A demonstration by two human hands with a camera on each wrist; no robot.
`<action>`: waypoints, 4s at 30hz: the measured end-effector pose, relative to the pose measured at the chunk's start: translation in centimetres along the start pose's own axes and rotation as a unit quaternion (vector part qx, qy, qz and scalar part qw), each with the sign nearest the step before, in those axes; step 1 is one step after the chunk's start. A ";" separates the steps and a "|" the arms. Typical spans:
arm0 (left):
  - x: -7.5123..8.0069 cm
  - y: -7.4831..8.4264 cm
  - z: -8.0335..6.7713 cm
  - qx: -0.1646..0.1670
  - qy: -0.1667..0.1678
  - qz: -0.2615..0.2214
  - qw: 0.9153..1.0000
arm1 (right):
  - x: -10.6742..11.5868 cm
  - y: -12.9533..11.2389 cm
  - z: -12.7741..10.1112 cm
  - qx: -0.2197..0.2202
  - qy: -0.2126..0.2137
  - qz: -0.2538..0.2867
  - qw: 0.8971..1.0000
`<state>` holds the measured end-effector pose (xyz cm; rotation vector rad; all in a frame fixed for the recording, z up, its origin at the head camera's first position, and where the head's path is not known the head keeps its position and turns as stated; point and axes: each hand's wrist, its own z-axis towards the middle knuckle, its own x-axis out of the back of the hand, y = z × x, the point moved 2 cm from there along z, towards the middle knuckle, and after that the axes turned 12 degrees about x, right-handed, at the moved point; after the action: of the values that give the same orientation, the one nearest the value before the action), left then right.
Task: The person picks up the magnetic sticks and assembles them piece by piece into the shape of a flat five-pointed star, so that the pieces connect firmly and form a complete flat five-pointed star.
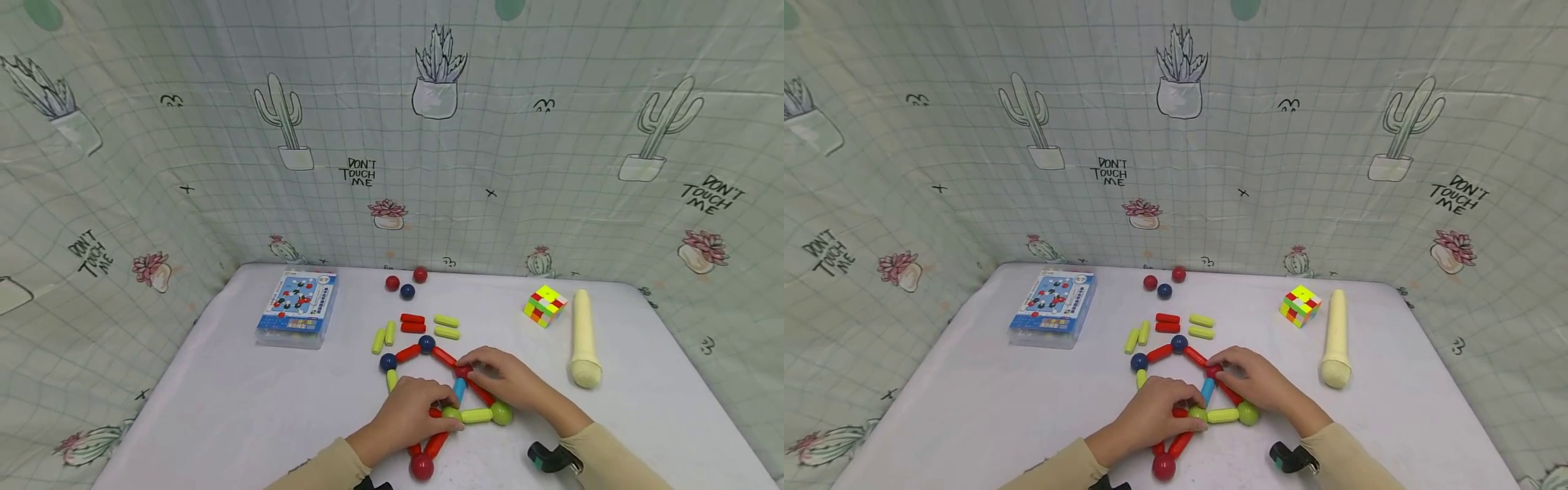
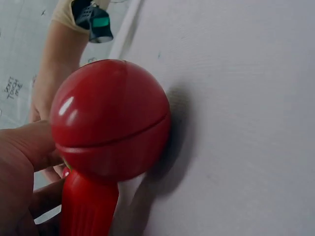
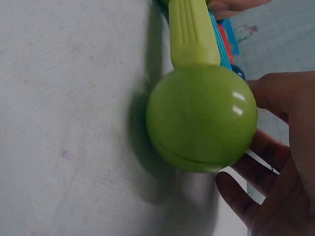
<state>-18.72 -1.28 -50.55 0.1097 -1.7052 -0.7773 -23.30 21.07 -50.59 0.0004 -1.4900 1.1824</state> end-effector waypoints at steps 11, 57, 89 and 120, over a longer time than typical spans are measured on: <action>2.2 -1.4 -1.4 0.030 -0.018 0.042 0.999 | -0.4 -1.3 -1.6 -0.020 -0.034 0.014 0.999; -0.8 0.1 1.8 0.017 0.037 -0.009 0.999 | -0.7 2.6 5.4 -0.063 0.099 -0.069 0.991; -1.0 0.3 1.8 0.051 0.045 -0.012 0.998 | 0.5 0.5 -2.4 -0.102 0.075 -0.109 0.986; -0.9 0.3 1.8 0.040 0.054 -0.040 0.997 | 0.5 -1.3 -4.0 -0.012 0.025 -0.052 0.998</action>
<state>-19.93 0.14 -51.22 0.2726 -1.6384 -0.7487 -19.71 23.31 -50.18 0.0310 -1.4421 1.0742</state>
